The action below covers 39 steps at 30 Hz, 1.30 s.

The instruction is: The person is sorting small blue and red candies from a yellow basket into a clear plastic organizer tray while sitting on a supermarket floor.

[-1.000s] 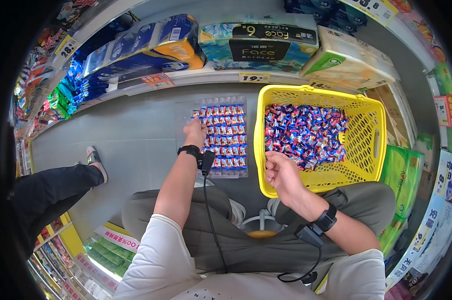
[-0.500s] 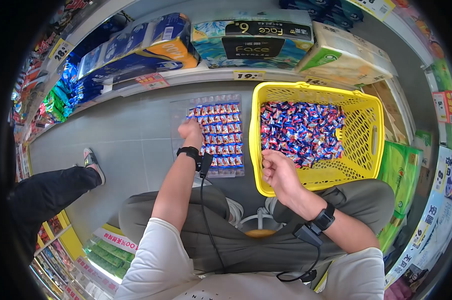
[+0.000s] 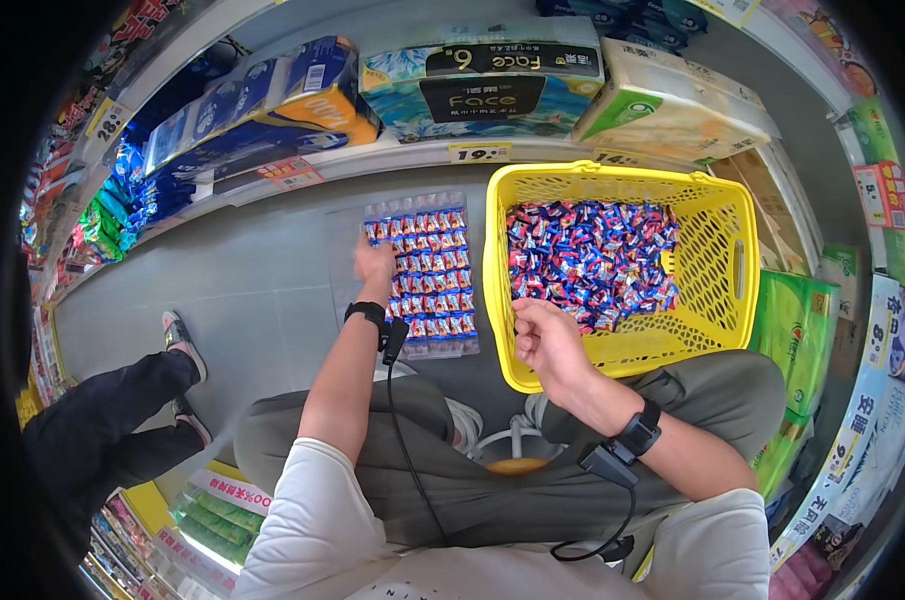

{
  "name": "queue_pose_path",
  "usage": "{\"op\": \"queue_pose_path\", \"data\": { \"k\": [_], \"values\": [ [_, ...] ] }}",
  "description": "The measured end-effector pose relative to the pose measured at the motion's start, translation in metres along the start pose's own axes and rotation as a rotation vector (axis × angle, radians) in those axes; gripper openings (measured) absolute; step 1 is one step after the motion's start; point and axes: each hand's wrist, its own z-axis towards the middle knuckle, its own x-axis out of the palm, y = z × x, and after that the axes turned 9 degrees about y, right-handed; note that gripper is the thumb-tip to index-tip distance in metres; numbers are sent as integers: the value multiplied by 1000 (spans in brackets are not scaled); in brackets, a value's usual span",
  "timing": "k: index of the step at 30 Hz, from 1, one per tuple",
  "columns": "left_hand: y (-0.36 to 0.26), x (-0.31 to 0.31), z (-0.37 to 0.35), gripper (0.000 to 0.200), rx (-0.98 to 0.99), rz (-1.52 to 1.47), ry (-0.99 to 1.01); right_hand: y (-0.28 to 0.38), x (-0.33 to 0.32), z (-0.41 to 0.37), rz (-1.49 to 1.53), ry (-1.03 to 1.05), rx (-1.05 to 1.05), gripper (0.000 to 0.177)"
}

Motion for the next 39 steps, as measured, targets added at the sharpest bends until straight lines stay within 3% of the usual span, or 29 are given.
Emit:
{"op": "queue_pose_path", "data": {
  "k": [9, 11, 15, 17, 18, 20, 21, 22, 25, 28, 32, 34, 36, 39],
  "values": [
    [-16, -7, -17, 65, -5, 34, 103, 2, -6, 17, -42, -52, -72, 16],
    [-24, -10, -30, 61, 122, 116, -28, 4, -13, 29, -81, -89, -142, 22],
    [-38, -12, -51, 50, 260, 159, -27, 24, -29, 64, -282, -236, -200, 30],
    [-50, -7, -65, 37, 149, -245, 240, 37, -49, 90, -346, -294, -167, 36],
    [-60, -9, -79, 37, 154, -246, 236, 44, -61, 107, -383, -282, -184, 41],
    [-90, -22, -121, 18, 3, -670, 479, 49, -91, 150, -708, -406, -347, 42],
    [-100, -29, -140, 15, 31, -725, 517, 43, -119, 179, -1041, -420, -688, 40],
    [-108, -36, -157, 12, 62, -776, 561, 50, -128, 190, -1244, -445, -737, 37],
    [-126, -61, -205, 19, -32, -866, 555, 55, -120, 174, -1594, -459, -641, 35],
    [-128, -86, -235, 13, -106, -956, 677, 52, -120, 176, -1673, -548, -489, 36],
    [-130, -85, -250, 13, -170, -984, 562, 52, -146, 198, -1648, -505, -463, 28],
    [-130, -84, -252, 14, -154, -984, 571, 53, -127, 176, -1684, -536, -411, 26],
    [-129, -86, -250, 15, -123, -987, 614, 50, -108, 157, -1797, -647, -502, 24],
    [-128, -88, -248, 16, -175, -1008, 653, 54, -107, 156, -1688, -575, -677, 23]
  ]
}}
